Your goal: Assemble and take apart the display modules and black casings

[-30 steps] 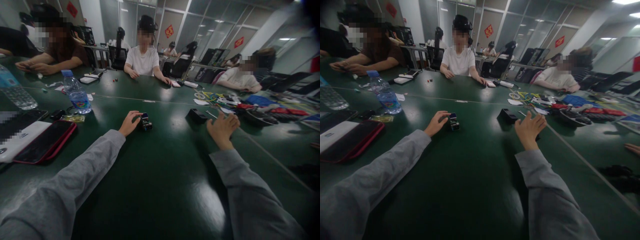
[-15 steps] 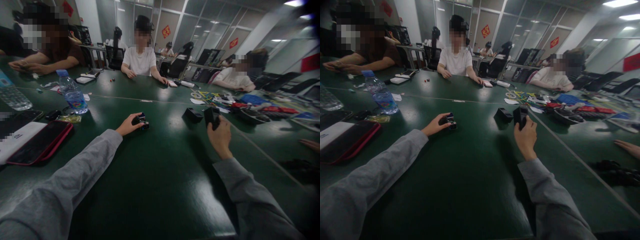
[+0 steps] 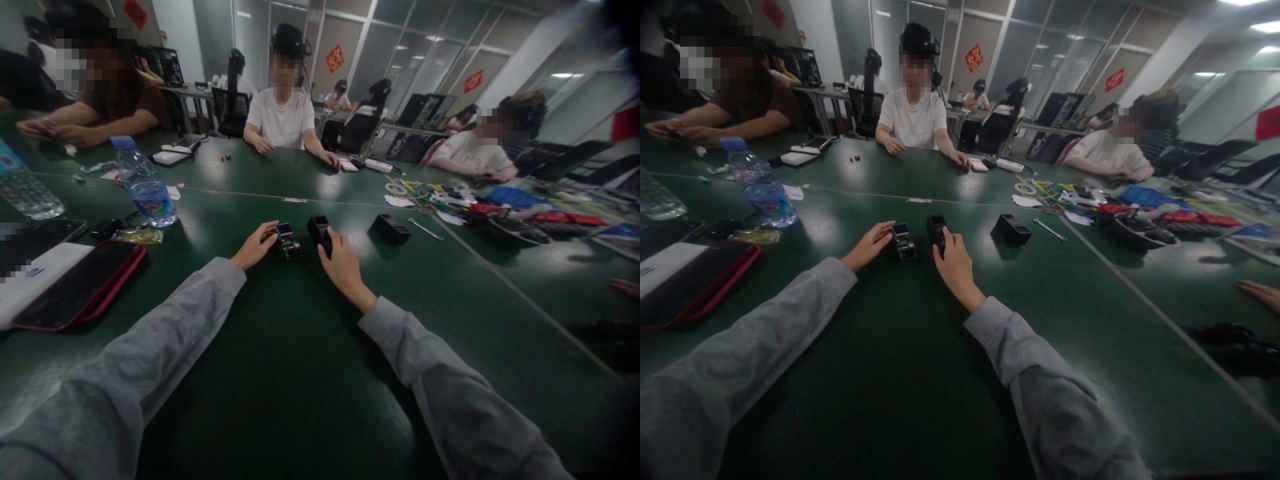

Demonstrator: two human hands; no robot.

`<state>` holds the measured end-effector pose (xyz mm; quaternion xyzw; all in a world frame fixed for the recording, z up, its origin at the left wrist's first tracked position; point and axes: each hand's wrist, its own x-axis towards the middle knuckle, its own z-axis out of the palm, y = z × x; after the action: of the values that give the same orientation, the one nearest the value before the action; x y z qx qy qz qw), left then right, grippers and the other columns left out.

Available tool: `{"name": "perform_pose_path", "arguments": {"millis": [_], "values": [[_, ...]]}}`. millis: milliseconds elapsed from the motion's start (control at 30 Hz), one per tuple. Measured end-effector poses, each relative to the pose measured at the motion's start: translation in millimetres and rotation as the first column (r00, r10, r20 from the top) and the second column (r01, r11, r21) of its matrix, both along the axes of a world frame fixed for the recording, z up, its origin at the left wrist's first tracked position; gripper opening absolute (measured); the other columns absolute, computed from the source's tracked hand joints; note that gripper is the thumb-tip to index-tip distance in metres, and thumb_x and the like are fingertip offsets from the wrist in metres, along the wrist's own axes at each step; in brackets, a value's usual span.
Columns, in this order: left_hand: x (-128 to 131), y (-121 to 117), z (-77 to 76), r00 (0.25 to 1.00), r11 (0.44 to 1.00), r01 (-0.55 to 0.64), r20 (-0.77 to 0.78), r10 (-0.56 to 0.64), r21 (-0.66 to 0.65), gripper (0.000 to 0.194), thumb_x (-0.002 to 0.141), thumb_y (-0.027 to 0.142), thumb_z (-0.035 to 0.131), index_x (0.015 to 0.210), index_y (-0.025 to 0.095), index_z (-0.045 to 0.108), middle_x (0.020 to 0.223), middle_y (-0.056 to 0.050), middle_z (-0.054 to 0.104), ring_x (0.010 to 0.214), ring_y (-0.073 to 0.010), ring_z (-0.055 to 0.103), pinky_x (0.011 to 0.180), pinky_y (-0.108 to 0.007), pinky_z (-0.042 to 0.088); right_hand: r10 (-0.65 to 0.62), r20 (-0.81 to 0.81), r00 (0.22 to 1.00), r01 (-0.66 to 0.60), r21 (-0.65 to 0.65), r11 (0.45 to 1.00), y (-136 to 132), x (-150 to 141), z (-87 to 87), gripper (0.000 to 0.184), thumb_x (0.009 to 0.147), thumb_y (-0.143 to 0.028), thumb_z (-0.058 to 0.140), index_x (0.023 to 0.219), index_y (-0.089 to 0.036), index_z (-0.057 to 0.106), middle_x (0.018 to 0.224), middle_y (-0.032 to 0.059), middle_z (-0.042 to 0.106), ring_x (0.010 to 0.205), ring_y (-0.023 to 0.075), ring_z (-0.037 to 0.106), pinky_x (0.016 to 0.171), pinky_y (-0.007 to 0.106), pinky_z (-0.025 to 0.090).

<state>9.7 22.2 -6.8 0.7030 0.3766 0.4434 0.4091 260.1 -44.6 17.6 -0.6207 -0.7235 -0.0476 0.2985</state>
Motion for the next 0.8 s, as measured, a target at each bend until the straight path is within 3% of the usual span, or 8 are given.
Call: {"name": "perform_pose_path", "arguments": {"millis": [267,467,633,700,800], "values": [[3,-7,9.7,0.996,0.995,-0.077,0.046,0.080,-0.064,0.032,0.091,0.017,0.048,0.122,0.016,0.054,0.128,-0.011,0.059,0.124,-0.0213,0.054,0.110,-0.045,0.038,0.040,-0.040,0.998,-0.039,0.013,0.999,10,6,-15.1,0.057,0.089,-0.038,0.049,0.138,-0.011,0.041,0.119,0.0190,0.049,0.103,0.0316,0.056,0.084,0.051,0.053],[0,-3,4.5,0.998,0.997,-0.066,0.003,0.066,-0.031,0.037,0.086,0.011,0.050,0.123,0.016,0.053,0.126,-0.011,0.059,0.121,-0.0208,0.055,0.108,-0.046,0.039,0.084,-0.241,0.967,-0.069,0.070,0.995,6,-3,-5.7,0.057,0.093,-0.042,0.046,0.142,-0.015,0.038,0.125,0.0178,0.048,0.109,0.0314,0.055,0.090,0.054,0.051],[4,-8,6.5,0.967,0.991,-0.062,-0.239,0.089,0.117,0.058,0.077,0.020,0.066,0.132,0.017,0.047,0.129,-0.014,0.058,0.124,-0.0287,0.052,0.108,-0.053,0.035,0.232,-0.406,0.884,-0.176,0.170,0.970,-4,-28,1.6,0.056,0.095,-0.048,0.046,0.142,-0.019,0.036,0.133,0.0155,0.045,0.122,0.0285,0.048,0.102,0.052,0.044],[6,-12,9.4,0.932,0.983,-0.082,-0.337,0.134,0.164,0.067,0.073,0.026,0.072,0.134,0.017,0.045,0.128,-0.016,0.059,0.124,-0.0322,0.051,0.106,-0.055,0.035,0.256,-0.513,0.820,-0.195,0.172,0.966,-7,-39,-1.2,0.055,0.095,-0.048,0.046,0.140,-0.020,0.037,0.135,0.0143,0.046,0.125,0.0261,0.046,0.107,0.049,0.040],[7,-14,12.8,0.919,0.978,-0.088,-0.363,0.153,0.188,0.064,0.074,0.030,0.072,0.131,0.017,0.048,0.123,-0.015,0.061,0.119,-0.0314,0.055,0.103,-0.052,0.039,0.241,-0.663,0.709,-0.201,0.138,0.970,-7,-50,-7.6,0.053,0.095,-0.049,0.046,0.138,-0.019,0.039,0.137,0.0132,0.046,0.126,0.0237,0.046,0.109,0.047,0.037]]}}
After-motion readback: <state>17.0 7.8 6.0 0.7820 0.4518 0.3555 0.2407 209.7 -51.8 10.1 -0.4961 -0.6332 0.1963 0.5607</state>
